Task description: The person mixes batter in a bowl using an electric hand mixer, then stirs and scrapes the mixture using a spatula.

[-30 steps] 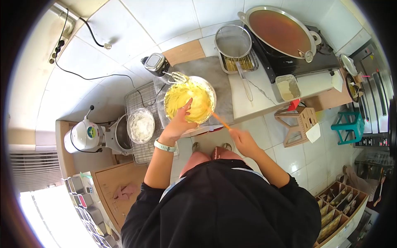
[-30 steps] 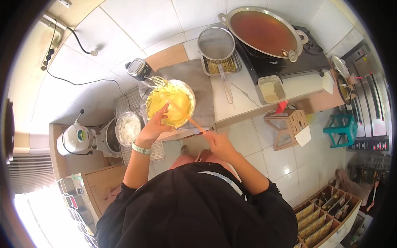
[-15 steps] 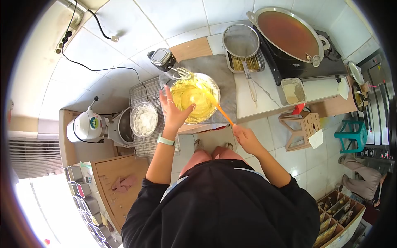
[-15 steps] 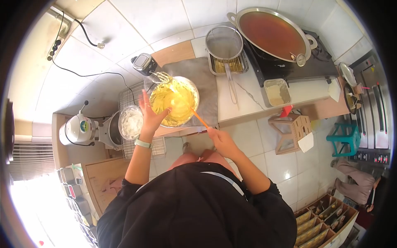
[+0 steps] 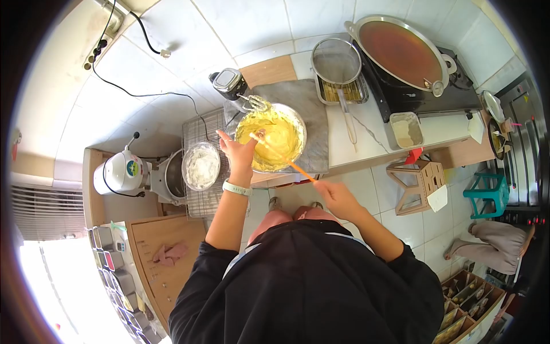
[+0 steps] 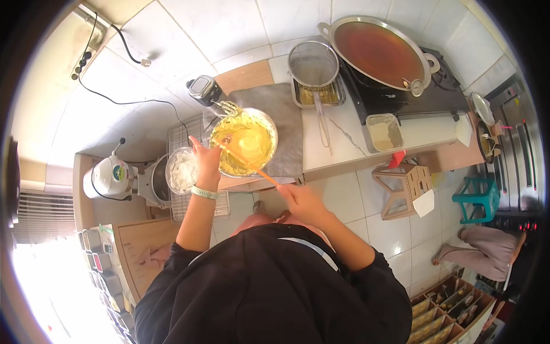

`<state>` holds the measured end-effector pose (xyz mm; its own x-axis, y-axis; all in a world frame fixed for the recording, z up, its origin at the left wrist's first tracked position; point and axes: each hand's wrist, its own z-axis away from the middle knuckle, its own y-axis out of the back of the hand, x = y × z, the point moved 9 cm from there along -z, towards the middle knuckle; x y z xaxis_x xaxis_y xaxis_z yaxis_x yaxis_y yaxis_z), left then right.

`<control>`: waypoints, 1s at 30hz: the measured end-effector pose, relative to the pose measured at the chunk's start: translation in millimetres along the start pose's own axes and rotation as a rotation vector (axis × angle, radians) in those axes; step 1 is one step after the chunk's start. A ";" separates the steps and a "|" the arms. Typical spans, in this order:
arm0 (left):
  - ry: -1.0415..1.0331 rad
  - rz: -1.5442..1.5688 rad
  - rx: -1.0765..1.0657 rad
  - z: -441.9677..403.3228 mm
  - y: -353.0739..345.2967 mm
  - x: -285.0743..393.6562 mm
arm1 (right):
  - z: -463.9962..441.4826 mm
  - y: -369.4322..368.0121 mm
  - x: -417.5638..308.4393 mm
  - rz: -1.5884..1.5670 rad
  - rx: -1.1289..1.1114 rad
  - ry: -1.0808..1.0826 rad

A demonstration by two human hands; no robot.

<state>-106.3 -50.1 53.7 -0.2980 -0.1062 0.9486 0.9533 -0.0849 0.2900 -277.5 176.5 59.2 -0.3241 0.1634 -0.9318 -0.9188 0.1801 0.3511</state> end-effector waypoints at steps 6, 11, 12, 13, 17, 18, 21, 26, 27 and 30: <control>0.252 0.588 -0.208 19.5 -29.9 -4.6 | -11.6 3.7 43.9 -0.022 0.150 -0.087; 0.583 0.635 -0.499 41.3 -47.1 -16.8 | 2.0 -7.0 5.3 0.099 0.076 0.034; 0.650 0.669 -0.513 45.8 -52.4 -20.4 | 1.1 -11.0 7.2 0.149 0.072 0.048; 0.716 0.704 -0.526 51.6 -58.4 -20.8 | -0.6 -14.8 10.1 0.199 0.067 0.064; 0.984 0.783 -0.349 68.5 -60.3 -20.6 | -12.8 -11.8 29.5 0.138 0.133 -0.005; 0.988 0.788 -0.367 69.4 -60.5 -20.7 | -11.6 -11.6 30.9 0.123 0.144 -0.022; 0.999 0.820 -0.417 69.9 -63.0 -23.6 | -6.9 -9.5 23.8 0.094 0.139 -0.033; 0.768 0.892 -0.814 76.4 -75.7 -4.4 | 0.6 -21.3 12.8 0.152 0.145 0.028; 0.880 0.869 -0.690 76.4 -73.8 -15.2 | -2.2 -22.9 17.4 0.146 0.177 0.039; 1.012 0.798 -0.422 80.4 -62.2 -27.4 | -12.4 -9.5 28.2 0.127 0.264 -0.027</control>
<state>-153.5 37.7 19.8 0.2442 -0.9292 0.2773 0.8485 0.0663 -0.5250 -280.8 167.3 28.5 -0.4233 0.2261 -0.8773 -0.7796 0.4025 0.4798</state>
